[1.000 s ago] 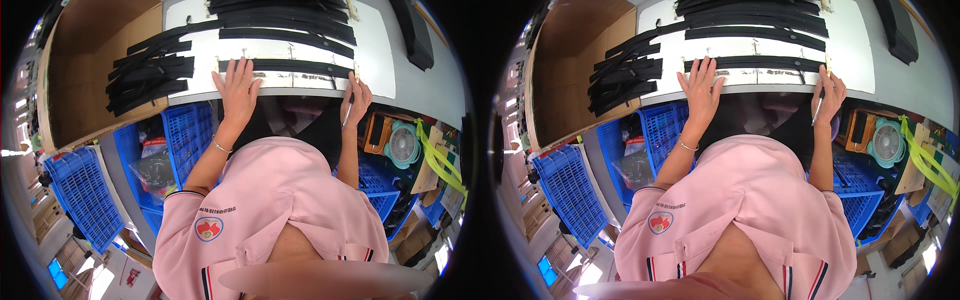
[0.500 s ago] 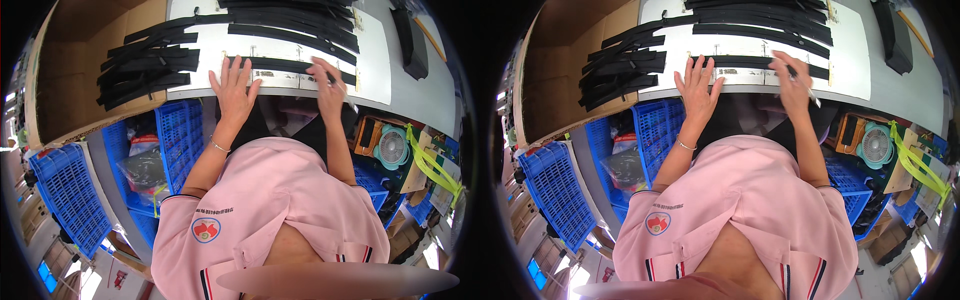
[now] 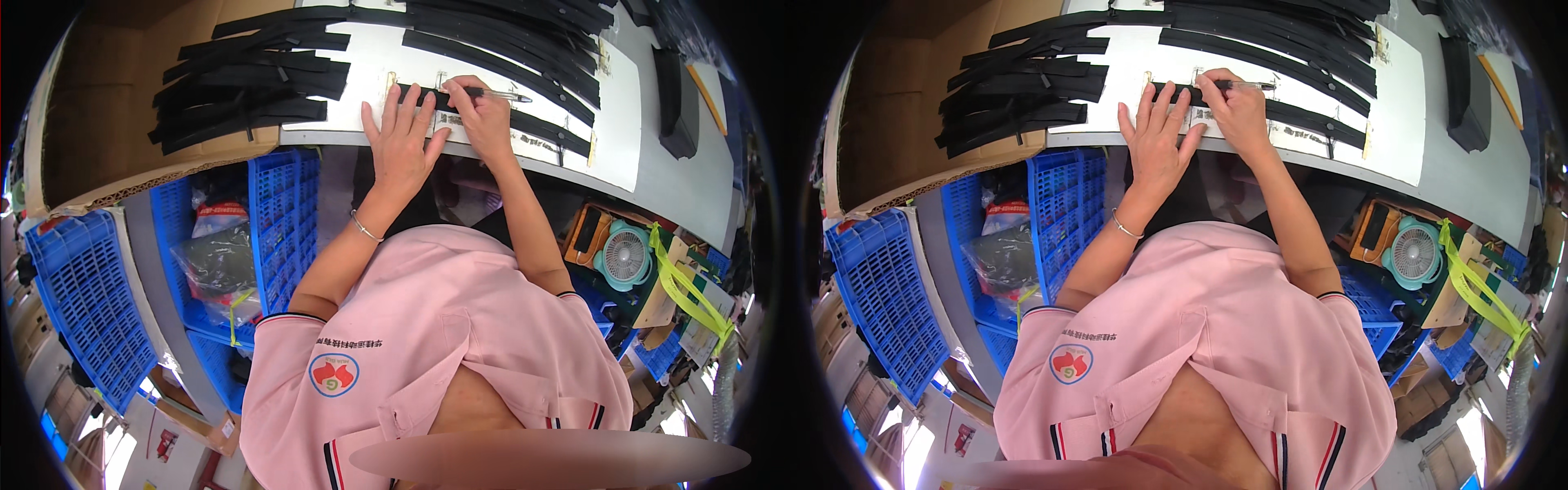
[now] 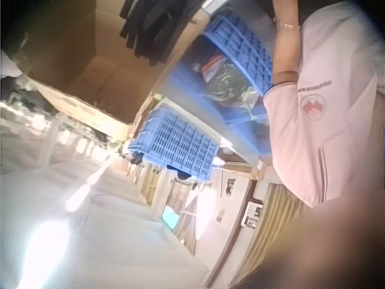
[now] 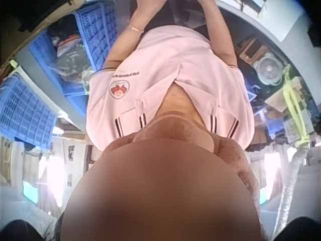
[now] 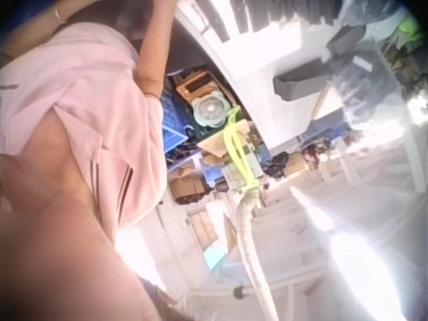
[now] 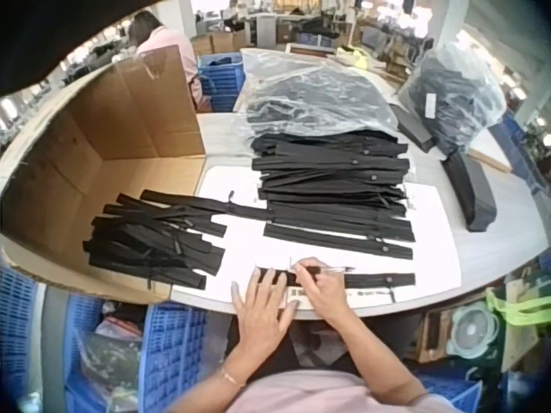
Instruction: Marking positions on black straps using a pen and a template on a workbench.
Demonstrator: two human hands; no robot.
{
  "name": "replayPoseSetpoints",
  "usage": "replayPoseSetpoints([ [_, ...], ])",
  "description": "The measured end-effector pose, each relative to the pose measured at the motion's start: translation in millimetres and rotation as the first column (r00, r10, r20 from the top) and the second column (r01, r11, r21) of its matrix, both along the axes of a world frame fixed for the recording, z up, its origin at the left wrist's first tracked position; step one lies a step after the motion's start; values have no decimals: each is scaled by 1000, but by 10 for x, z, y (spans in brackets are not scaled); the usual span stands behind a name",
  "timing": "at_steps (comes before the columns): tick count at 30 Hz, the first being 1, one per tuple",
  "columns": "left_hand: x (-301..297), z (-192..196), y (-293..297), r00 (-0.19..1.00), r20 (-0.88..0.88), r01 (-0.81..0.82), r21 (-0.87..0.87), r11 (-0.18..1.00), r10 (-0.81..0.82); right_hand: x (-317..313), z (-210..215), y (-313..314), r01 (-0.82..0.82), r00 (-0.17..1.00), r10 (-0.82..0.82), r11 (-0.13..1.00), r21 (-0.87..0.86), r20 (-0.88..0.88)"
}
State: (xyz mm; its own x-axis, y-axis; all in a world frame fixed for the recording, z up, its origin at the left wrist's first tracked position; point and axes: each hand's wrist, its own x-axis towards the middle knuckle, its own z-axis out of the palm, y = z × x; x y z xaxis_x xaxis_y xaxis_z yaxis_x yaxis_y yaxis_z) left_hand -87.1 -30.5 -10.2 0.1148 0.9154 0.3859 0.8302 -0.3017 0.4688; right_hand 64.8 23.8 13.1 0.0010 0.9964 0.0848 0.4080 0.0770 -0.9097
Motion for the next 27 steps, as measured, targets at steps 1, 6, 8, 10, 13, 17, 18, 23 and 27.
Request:
replayPoseSetpoints([
  [1,1,-1,1,1000,-3,0,6,1000,0,7,-43,10,-10,1000,10,999,42,5],
  [6,-2,-17,-3,1000,4,7,5,1000,-7,10,-86,3,-34,996,23,992,124,92],
  [8,-1,-20,-5,1000,2,8,8,1000,-8,-6,-55,-1,-41,996,32,994,106,87],
  [10,13,-14,-3,1000,-11,8,16,1000,-7,-3,-139,13,-21,999,13,988,153,50],
  [13,7,-8,1,1000,-19,1,16,1000,-1,18,-82,-15,-29,999,34,991,128,-37],
  [17,17,2,1,1000,-17,5,14,1000,-5,98,-120,-17,-146,985,148,989,38,-83],
  [18,18,1,1,1000,-19,2,15,1000,-2,88,-124,-16,-138,987,142,989,50,-79],
  [23,19,-23,16,999,-31,23,50,999,-21,77,-173,-8,-146,989,148,980,132,-3],
  [27,22,-18,19,999,-44,27,36,999,-25,105,-231,16,-178,984,173,969,170,48],
])
